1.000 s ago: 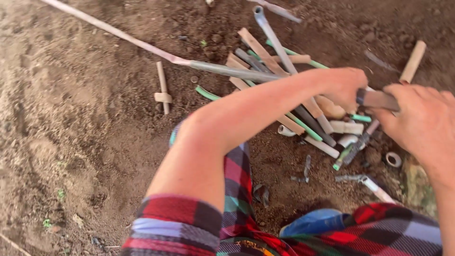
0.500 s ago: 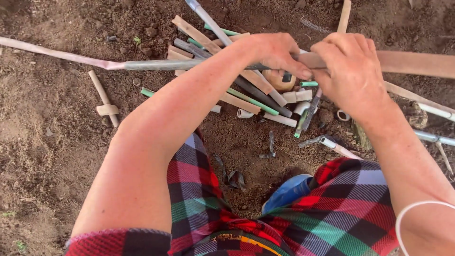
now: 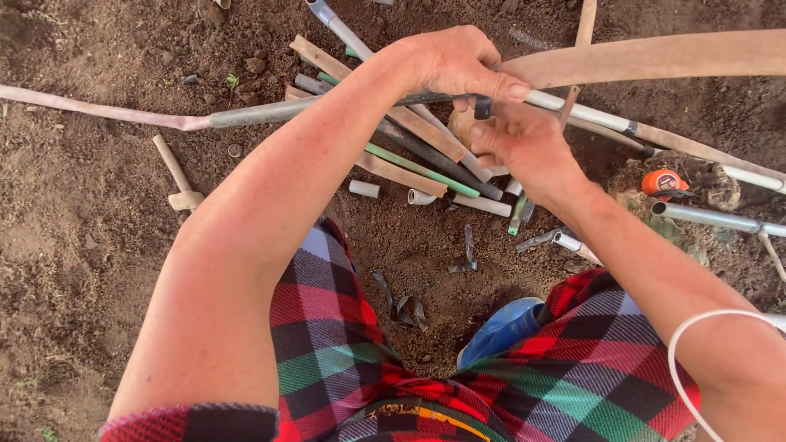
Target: The person kneels on the ground and assembles various plastic pipes and fittings. They connect different colored pipes using black connectors and tie them together with black tape. The person handles multiple pipe segments and fittings, arranging them into a larger structure.
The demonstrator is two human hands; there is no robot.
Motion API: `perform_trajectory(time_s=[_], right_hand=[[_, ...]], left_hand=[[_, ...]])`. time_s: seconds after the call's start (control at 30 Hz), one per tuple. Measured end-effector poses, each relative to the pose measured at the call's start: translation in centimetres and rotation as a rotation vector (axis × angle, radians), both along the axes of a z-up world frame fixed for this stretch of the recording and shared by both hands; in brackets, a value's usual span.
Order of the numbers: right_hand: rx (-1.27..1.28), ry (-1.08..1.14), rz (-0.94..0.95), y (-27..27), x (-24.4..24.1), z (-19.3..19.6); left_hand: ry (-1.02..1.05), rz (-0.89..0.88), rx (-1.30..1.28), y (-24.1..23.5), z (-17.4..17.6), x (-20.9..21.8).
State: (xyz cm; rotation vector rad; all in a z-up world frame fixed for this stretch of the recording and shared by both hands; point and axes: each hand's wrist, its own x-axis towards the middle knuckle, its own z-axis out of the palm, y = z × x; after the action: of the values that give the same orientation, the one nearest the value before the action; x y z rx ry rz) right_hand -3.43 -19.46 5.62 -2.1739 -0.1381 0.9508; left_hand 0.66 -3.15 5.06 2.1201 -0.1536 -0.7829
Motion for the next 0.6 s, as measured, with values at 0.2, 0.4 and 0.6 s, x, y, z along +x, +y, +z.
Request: perform_trajectory(time_s=[0.2, 0.4, 0.6], right_hand=[[0.473, 0.004, -0.181, -1.5, 0.8, -3.7], [0.469, 0.049, -0.265, -2.2, 0.4, -3.8], [0.570, 0.003, -0.471, -2.2, 0.3, -5.4]], left_hand=[[-0.032, -0.026, -0.065, 0.9, 1.0, -0.6], [-0.017, -0.346, 0.447, 0.7, 0.5, -0.5], [-0.146, -0.168, 0.272, 0.0, -2.1, -0.8]])
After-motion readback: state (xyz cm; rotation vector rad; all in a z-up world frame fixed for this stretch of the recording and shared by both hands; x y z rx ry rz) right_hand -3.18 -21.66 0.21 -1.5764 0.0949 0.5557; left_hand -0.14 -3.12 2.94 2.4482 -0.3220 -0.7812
